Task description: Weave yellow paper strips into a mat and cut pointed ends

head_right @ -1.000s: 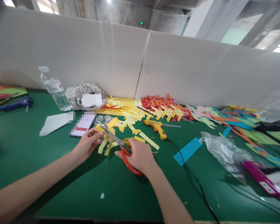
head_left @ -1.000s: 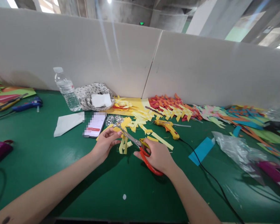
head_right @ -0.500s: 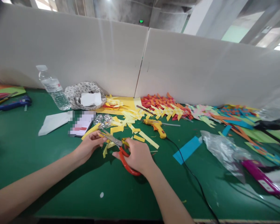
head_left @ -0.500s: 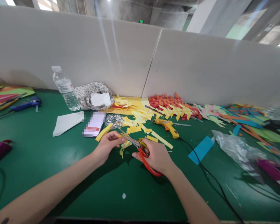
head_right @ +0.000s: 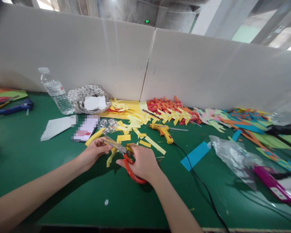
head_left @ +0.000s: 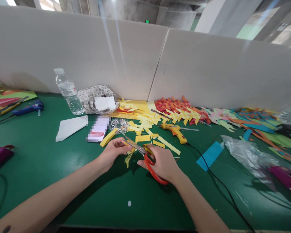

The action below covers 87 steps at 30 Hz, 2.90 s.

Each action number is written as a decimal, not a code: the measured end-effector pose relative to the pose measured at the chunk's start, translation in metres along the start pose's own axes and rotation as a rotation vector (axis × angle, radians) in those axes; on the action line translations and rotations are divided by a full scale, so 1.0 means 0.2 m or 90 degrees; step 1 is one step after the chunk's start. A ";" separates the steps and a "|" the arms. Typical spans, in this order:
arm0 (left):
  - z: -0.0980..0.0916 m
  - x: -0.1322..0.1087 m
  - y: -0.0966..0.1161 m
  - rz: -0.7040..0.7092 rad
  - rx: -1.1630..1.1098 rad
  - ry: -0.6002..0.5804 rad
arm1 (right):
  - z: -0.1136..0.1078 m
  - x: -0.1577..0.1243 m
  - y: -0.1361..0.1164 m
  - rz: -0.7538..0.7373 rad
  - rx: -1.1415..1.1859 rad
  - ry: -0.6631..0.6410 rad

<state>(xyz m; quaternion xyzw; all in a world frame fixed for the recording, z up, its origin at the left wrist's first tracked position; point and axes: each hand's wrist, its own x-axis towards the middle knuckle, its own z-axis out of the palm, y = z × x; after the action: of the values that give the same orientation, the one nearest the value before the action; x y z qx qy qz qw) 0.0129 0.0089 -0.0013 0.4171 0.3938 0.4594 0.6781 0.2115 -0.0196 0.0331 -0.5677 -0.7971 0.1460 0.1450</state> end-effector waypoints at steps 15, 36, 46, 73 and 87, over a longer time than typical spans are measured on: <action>0.01 -0.01 0.01 0.000 -0.001 -0.003 | 0.01 0.00 0.01 -0.022 -0.024 0.020; 0.00 0.00 0.03 -0.063 -0.082 0.006 | 0.06 0.03 0.09 0.093 0.353 0.305; -0.01 0.02 -0.01 -0.054 -0.072 -0.006 | 0.11 0.06 0.08 0.097 0.581 0.113; 0.03 -0.03 0.04 -0.103 0.221 -0.119 | 0.11 0.06 0.04 0.126 0.661 0.143; 0.03 -0.02 -0.03 -0.048 0.269 -0.046 | 0.13 0.05 0.03 0.056 0.670 0.054</action>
<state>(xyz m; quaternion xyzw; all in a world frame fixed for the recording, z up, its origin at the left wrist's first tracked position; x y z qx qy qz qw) 0.0187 0.0036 -0.0048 0.5514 0.4717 0.3257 0.6061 0.2044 -0.0104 0.0078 -0.4564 -0.5849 0.5094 0.4360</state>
